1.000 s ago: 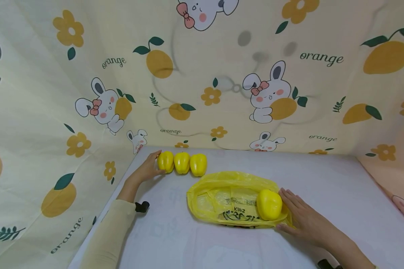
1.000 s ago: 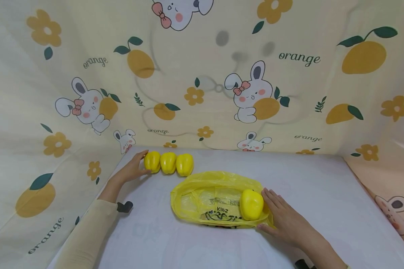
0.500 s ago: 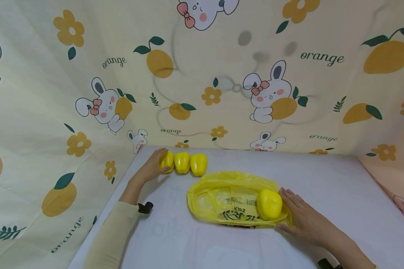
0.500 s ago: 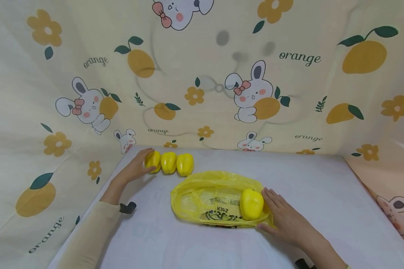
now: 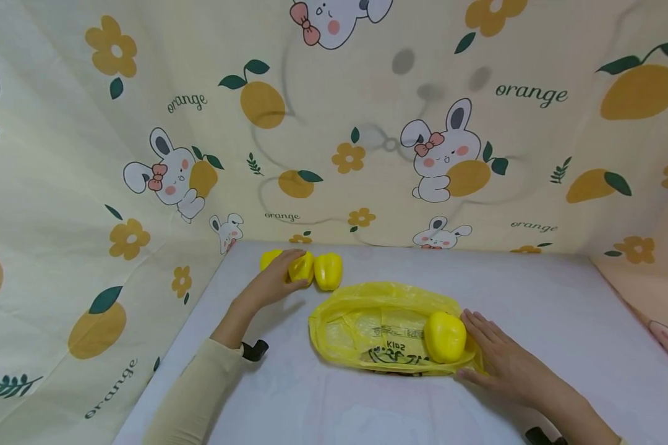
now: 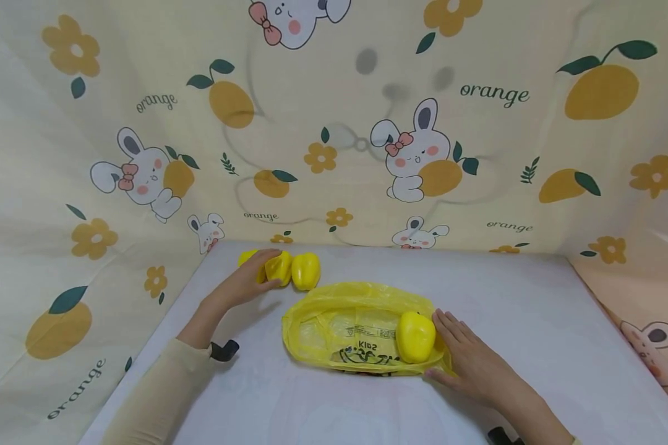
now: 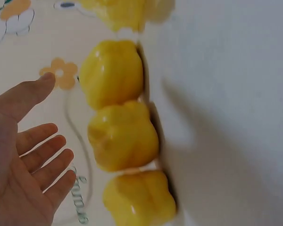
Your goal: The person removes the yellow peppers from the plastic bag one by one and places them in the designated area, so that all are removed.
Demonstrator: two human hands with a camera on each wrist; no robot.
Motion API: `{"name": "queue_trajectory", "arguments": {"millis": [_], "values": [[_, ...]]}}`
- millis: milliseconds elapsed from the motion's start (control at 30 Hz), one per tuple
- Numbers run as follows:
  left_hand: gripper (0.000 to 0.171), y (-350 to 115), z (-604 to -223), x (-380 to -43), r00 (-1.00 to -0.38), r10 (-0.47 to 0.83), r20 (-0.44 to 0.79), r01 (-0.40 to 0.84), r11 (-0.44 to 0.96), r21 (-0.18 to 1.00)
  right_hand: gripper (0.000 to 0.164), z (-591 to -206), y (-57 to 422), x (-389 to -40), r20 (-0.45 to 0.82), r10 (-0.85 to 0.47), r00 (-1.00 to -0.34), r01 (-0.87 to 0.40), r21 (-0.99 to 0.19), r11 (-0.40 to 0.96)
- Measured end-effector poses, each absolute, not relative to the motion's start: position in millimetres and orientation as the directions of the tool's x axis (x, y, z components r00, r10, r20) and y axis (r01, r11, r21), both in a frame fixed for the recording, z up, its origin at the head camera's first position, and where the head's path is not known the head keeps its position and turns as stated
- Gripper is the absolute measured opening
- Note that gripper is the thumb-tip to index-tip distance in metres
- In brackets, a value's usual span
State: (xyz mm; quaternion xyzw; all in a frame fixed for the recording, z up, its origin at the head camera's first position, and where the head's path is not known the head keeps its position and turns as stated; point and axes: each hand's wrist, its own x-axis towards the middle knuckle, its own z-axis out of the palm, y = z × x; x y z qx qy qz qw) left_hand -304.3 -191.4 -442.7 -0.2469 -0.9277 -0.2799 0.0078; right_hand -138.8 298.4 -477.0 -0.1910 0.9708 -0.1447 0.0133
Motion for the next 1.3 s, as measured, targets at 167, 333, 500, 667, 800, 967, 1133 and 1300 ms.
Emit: {"name": "queue_trajectory", "arguments": {"millis": [167,333,500,667,800,967,1133,1300], "values": [[0.074,-175.5,-440.3,-295.4,-0.859,0.486,0.159,0.494,0.710,0.502,0.115,-476.4,297.6,-138.9,0.026,-0.375,-0.927,-0.366,-0.286,0.886],[0.075,-158.3,-436.0,-286.9,-0.834,0.528,0.157,0.522,0.667,0.532,0.115,-475.7,297.1,-139.5,0.030,-0.375,-0.927,-0.368,-0.286,0.885],[0.078,-142.1,-432.7,-279.0,-0.825,0.550,0.127,0.526,0.666,0.530,0.115,-475.0,297.0,-139.7,0.027,-0.375,-0.927,-0.366,-0.290,0.884],[0.079,-128.2,-431.9,-271.3,-0.814,0.571,0.105,0.535,0.668,0.518,0.115,-475.0,296.6,-139.3,0.021,-0.377,-0.926,-0.367,-0.288,0.885],[0.078,-117.5,-433.2,-266.5,-0.788,0.607,0.107,0.572,0.657,0.490,0.116,-475.8,296.8,-139.6,0.015,-0.373,-0.928,-0.361,-0.285,0.888],[0.078,-104.7,-434.1,-260.5,-0.747,0.655,0.112,0.620,0.627,0.471,0.117,-476.9,297.0,-140.4,0.006,-0.365,-0.931,-0.350,-0.294,0.889],[0.079,-92.4,-435.9,-256.1,-0.721,0.683,0.119,0.653,0.611,0.448,0.117,-477.9,297.1,-140.7,0.021,-0.373,-0.927,-0.362,-0.296,0.884],[0.079,-79.4,-438.9,-253.1,-0.695,0.709,0.115,0.680,0.598,0.423,0.115,-479.1,297.9,-140.8,0.028,-0.377,-0.926,-0.368,-0.295,0.882]]}}
